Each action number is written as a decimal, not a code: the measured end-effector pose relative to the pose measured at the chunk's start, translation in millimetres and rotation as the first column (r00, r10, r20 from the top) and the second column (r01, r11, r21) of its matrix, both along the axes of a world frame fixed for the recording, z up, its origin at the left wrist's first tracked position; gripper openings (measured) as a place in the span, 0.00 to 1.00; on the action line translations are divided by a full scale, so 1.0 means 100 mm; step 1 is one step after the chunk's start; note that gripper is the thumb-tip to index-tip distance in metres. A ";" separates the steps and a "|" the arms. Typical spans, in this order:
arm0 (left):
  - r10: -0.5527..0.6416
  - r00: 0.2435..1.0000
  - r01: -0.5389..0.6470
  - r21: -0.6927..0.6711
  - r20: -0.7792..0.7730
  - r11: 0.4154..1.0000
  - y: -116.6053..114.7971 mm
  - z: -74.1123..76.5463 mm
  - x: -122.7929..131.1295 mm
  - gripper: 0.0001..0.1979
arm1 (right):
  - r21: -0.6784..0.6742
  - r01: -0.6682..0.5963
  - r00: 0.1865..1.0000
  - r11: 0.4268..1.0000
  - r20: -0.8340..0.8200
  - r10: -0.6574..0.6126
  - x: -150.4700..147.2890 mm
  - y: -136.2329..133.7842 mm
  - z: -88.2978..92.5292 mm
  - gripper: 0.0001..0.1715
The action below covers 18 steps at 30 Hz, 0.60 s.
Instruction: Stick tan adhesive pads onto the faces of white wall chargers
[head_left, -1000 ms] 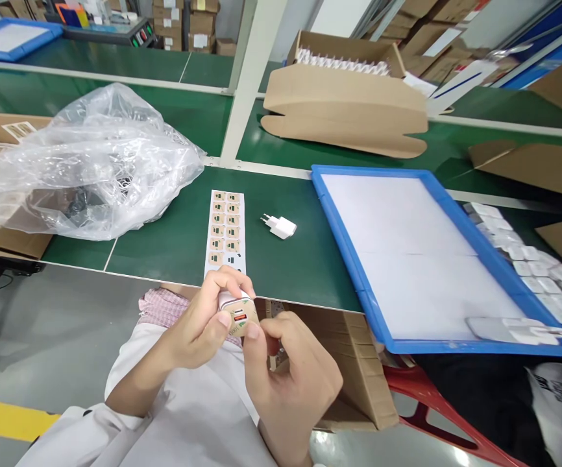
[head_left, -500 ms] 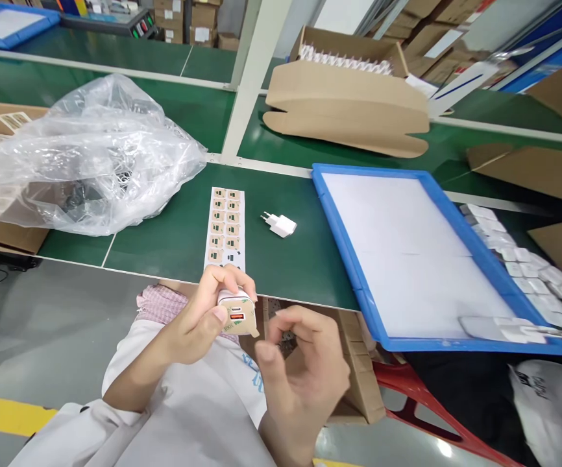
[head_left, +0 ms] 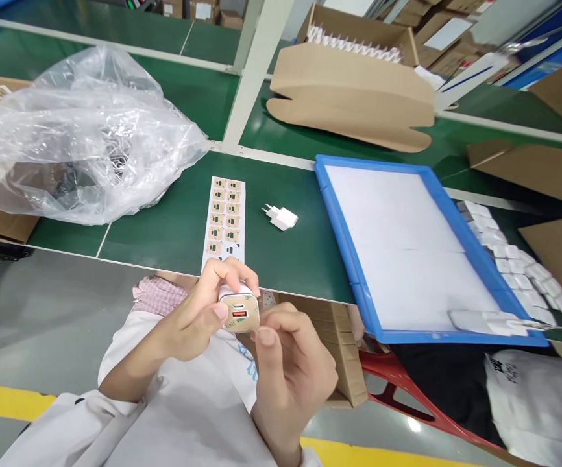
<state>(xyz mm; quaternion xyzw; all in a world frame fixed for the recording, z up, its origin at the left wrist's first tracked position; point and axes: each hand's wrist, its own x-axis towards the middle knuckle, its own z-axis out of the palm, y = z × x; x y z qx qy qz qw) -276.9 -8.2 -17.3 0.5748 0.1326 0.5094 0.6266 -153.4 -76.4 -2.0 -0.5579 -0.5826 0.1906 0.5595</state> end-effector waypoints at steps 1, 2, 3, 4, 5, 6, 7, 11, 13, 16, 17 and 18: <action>0.001 1.000 -0.001 0.002 -0.001 1.000 0.00 0.00 0.00 0.09 | -0.020 -0.030 0.999 0.999 -0.035 0.029 0.01 0.00 0.01 0.11; 0.001 1.000 -0.001 0.001 0.000 1.000 0.00 0.00 0.00 0.09 | -0.036 -0.062 0.996 0.997 -0.066 0.060 0.01 0.00 0.01 0.12; -0.003 1.000 0.003 -0.004 0.005 1.000 -0.01 0.00 0.00 0.09 | -0.053 -0.089 0.993 0.995 -0.082 0.085 0.00 0.01 0.01 0.13; -0.010 1.000 0.010 -0.014 0.012 1.000 -0.01 0.01 -0.01 0.09 | -0.065 -0.117 0.989 0.991 -0.102 0.110 0.00 0.01 0.01 0.13; -0.013 1.000 0.014 -0.026 0.017 1.000 -0.01 0.01 -0.01 0.09 | -0.072 -0.144 0.983 0.987 -0.126 0.134 -0.01 0.02 0.00 0.14; -0.011 1.000 0.011 -0.043 0.017 0.999 0.00 0.02 -0.01 0.09 | -0.072 -0.159 0.977 0.985 -0.156 0.147 -0.02 0.04 -0.01 0.14; -0.005 1.000 0.005 -0.061 0.011 0.998 0.00 0.02 -0.02 0.10 | -0.070 -0.162 0.972 0.984 -0.185 0.147 -0.03 0.05 -0.02 0.14; -0.001 1.000 0.000 -0.096 -0.013 0.995 0.02 -0.01 -0.02 0.15 | -0.083 -0.104 0.972 0.991 -0.219 0.083 -0.07 0.13 -0.03 0.13; -0.002 1.000 0.000 -0.115 -0.019 0.993 -0.02 -0.05 0.00 0.15 | -0.144 -0.065 0.983 0.987 -0.182 0.038 -0.08 0.16 0.00 0.20; 0.113 0.984 -0.136 -0.169 -0.141 0.976 -0.09 -0.14 0.02 0.17 | -0.187 -0.023 0.983 0.982 -0.184 -0.013 -0.07 0.19 0.04 0.16; 0.172 0.968 -0.204 -0.174 -0.182 0.963 -0.08 -0.17 0.03 0.18 | -0.170 -0.027 0.976 0.985 -0.218 -0.011 -0.07 0.19 0.03 0.16; 0.199 0.954 -0.242 -0.180 -0.226 0.953 -0.05 -0.18 0.03 0.18 | -0.148 -0.025 0.967 0.989 -0.256 -0.013 -0.07 0.21 0.00 0.16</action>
